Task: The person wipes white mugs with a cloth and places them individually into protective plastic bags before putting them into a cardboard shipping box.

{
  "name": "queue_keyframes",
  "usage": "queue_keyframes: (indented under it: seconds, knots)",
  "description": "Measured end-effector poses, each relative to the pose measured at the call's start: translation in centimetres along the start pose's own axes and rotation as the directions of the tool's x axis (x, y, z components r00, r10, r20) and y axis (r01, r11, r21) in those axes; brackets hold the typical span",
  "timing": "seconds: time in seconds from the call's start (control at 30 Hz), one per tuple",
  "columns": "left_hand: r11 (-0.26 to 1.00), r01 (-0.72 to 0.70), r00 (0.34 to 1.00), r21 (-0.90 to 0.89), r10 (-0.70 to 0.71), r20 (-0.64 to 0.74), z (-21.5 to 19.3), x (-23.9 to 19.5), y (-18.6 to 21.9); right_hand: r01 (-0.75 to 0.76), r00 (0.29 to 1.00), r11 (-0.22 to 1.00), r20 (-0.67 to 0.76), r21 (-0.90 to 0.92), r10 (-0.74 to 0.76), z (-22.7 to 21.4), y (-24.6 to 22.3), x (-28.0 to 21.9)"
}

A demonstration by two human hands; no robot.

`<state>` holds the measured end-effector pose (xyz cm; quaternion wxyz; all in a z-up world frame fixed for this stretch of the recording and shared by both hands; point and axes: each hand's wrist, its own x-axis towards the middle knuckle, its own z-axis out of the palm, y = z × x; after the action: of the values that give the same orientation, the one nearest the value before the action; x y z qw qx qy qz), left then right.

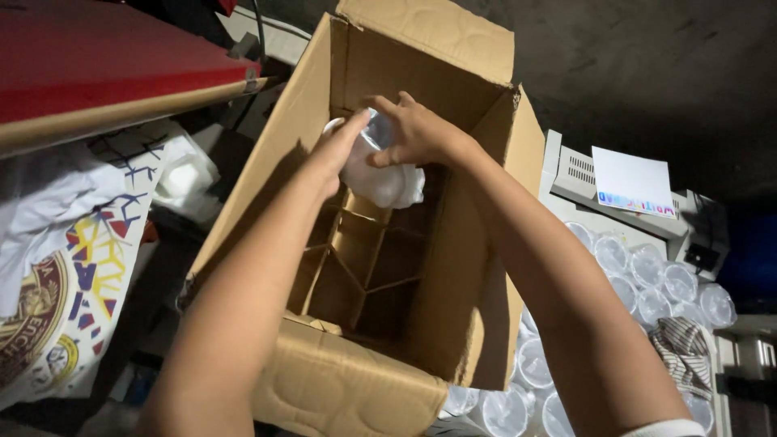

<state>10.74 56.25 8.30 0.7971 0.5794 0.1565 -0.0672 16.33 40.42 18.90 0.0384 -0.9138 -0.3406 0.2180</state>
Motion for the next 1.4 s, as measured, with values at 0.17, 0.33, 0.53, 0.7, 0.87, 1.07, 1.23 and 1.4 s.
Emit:
queue_keyframes:
  seconds: [0.17, 0.33, 0.53, 0.7, 0.87, 1.07, 1.23, 1.4]
  knots:
    - [0.988, 0.130, 0.992, 0.082, -0.130, -0.010, 1.1, 0.6, -2.1, 0.132, 0.974, 0.991, -0.182, -0.032, -0.136, 5.7, 8.2, 7.0]
    - [0.961, 0.224, 0.974, 0.163, -0.224, -0.017, 2.1, 0.2, -2.3, -0.254, 0.966, 0.950, -0.003, 0.180, 0.258, 3.0, 3.9, 3.9]
    - [0.980, 0.179, 0.983, 0.084, -0.181, 0.019, 2.3, -0.1, -2.3, -0.199, 0.970, 0.965, -0.108, 0.173, 0.219, 3.8, 4.1, 2.9]
    - [0.995, 0.056, 0.986, 0.080, -0.043, -0.159, 1.6, 0.3, -3.1, -0.004, 0.981, 0.989, -0.190, 0.150, 0.033, 6.5, 6.5, 4.9]
    - [0.995, -0.104, 0.993, 0.005, 0.105, -0.059, 0.6, 0.6, -3.9, 0.079, 0.994, 0.963, -0.099, 0.256, -0.056, 3.7, 2.9, 2.0]
    - [0.976, -0.014, 0.998, 0.218, 0.028, -0.064, 1.8, -1.3, -2.0, 0.111, 0.982, 0.979, -0.169, 0.168, -0.083, 5.8, 5.7, 4.1]
    - [0.979, -0.036, 0.998, 0.199, 0.046, -0.048, 1.9, 1.6, -6.3, -0.136, 0.975, 0.945, -0.127, 0.299, 0.181, 5.4, 7.2, 4.2]
    - [0.956, 0.053, 0.986, 0.289, -0.097, 0.137, 2.8, 0.2, -6.3, -0.372, 0.896, 0.910, -0.187, 0.181, 0.403, 6.0, 10.7, 5.0]
